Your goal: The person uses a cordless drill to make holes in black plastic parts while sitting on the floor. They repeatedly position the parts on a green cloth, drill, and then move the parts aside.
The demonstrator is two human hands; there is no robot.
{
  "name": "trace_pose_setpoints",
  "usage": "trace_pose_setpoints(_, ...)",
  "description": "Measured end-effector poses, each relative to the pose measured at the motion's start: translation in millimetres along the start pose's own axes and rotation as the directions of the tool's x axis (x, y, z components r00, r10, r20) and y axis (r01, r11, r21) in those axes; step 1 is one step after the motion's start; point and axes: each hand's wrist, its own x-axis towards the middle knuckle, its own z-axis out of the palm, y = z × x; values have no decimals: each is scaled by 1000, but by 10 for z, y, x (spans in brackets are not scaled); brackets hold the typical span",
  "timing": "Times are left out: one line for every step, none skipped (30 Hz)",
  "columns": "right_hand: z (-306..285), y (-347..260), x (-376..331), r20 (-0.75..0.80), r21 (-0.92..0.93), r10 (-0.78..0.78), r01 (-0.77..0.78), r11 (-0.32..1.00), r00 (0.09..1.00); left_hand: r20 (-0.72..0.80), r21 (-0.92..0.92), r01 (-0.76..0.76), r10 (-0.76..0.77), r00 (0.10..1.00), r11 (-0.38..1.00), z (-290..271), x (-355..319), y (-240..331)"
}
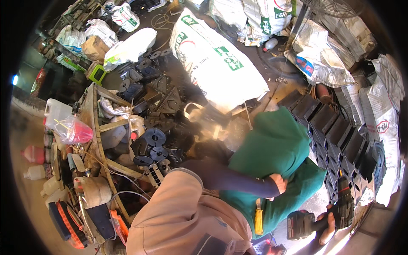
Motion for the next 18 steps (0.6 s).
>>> trace_pose_setpoints(22,-10,-5,64,-20,-53,54,998,997,69,31,57,-59,996,998,103,72,139)
trace_pose_setpoints(36,-12,3,126,-34,-105,110,993,986,162,24,126,-129,978,992,176,144,220)
trace_pose_setpoints(31,-16,17,36,-45,-41,43,998,999,129,57,121,-128,983,991,226,186,248)
trace_pose_setpoints(17,-5,32,47,-61,-35,38,997,998,107,60,111,-117,987,992,232,228,240)
trace_pose_setpoints(-17,4,56,59,-77,-29,34,996,998,106,29,93,-96,990,995,210,230,240)
trace_pose_setpoints(-53,36,64,71,-93,-23,30,995,997,202,-15,92,-87,976,996,127,244,161)
trace_pose_setpoints(-124,40,109,47,-86,91,-87,992,995,159,-109,101,-83,984,989,31,178,123)
trace_pose_setpoints(-188,66,134,23,-74,200,-198,977,980,96,-172,123,-108,990,977,-115,114,59)
trace_pose_setpoints(-240,111,137,42,-72,137,-134,988,990,-27,-344,140,-158,987,928,-281,18,21)
trace_pose_setpoints(-302,134,148,10,-69,129,-128,989,992,-115,-502,134,-219,969,855,-460,-104,-17)
trace_pose_setpoints(-348,166,140,-23,-62,123,-124,990,992,-86,-586,149,-244,966,796,-654,-210,-30)
trace_pose_setpoints(-401,178,155,-20,-60,106,-107,992,994,-125,-647,161,-312,942,745,-845,-328,-24)
trace_pose_setpoints(-440,194,150,-16,-57,89,-90,994,996,-106,-784,144,-359,927,604,-1045,-455,-77)
trace_pose_setpoints(-480,191,178,17,-55,57,-56,997,998,95,-961,194,-420,902,200,-1242,-599,-160)
trace_pose_setpoints(-503,186,177,9,-45,51,-50,998,999,-211,-961,-75,-529,822,267,-1449,-764,-312)
trace_pose_setpoints(-518,175,186,-2,-42,45,-45,998,999,-541,-820,-239,-571,618,520,-1631,-899,-433)
trace_pose_setpoints(-526,156,190,-14,-40,40,-40,998,999,-556,-826,-261,-647,523,499,-1792,-1112,-595)
trace_pose_setpoints(-524,140,197,-26,-40,32,-33,999,999,-371,-873,-465,-819,438,146,-1874,-1363,-657)
